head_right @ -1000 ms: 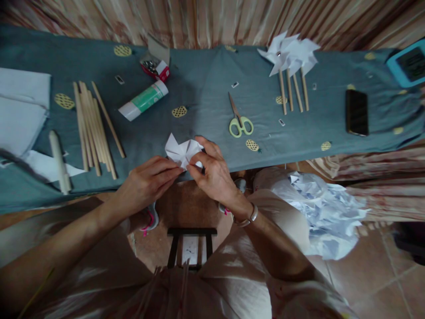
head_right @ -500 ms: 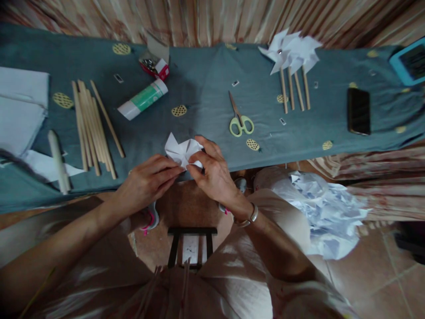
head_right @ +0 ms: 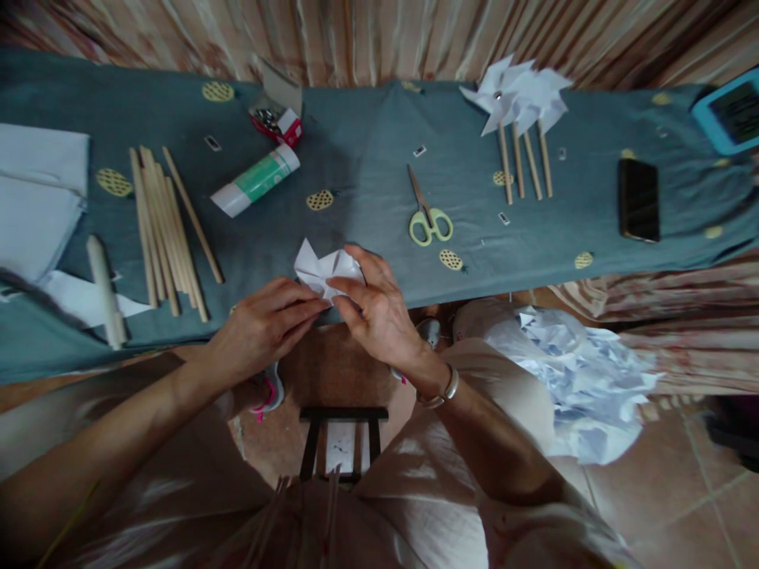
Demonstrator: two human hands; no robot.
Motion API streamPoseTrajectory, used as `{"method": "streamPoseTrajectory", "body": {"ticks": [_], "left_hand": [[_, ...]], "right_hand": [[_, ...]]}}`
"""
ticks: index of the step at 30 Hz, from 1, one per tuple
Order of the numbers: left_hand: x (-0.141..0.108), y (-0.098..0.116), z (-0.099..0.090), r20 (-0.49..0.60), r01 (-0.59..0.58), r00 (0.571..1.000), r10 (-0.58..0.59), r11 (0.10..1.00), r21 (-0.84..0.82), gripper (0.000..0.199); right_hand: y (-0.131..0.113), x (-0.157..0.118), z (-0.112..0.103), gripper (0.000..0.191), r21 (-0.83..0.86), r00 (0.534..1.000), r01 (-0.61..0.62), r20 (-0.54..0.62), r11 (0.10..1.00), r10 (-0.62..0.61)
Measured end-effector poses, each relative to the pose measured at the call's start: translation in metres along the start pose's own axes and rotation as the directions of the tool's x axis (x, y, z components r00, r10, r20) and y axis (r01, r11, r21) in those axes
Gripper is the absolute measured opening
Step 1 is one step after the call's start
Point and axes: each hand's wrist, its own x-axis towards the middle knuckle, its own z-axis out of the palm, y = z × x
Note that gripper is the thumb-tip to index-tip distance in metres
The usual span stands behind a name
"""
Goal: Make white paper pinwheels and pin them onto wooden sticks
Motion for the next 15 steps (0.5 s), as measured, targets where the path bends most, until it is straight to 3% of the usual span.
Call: {"method": "streamPoseTrajectory", "body": {"ticks": [15], "left_hand": [[0.0015,-0.0017,0.001,-0.049,-0.049,0.998,0.05,0.999,0.024,0.018]], "right_hand": [[0.0019,-0.0011,0.0019,0.025,-0.098,0.997,0.074,0.008,0.992,-0.074]]}}
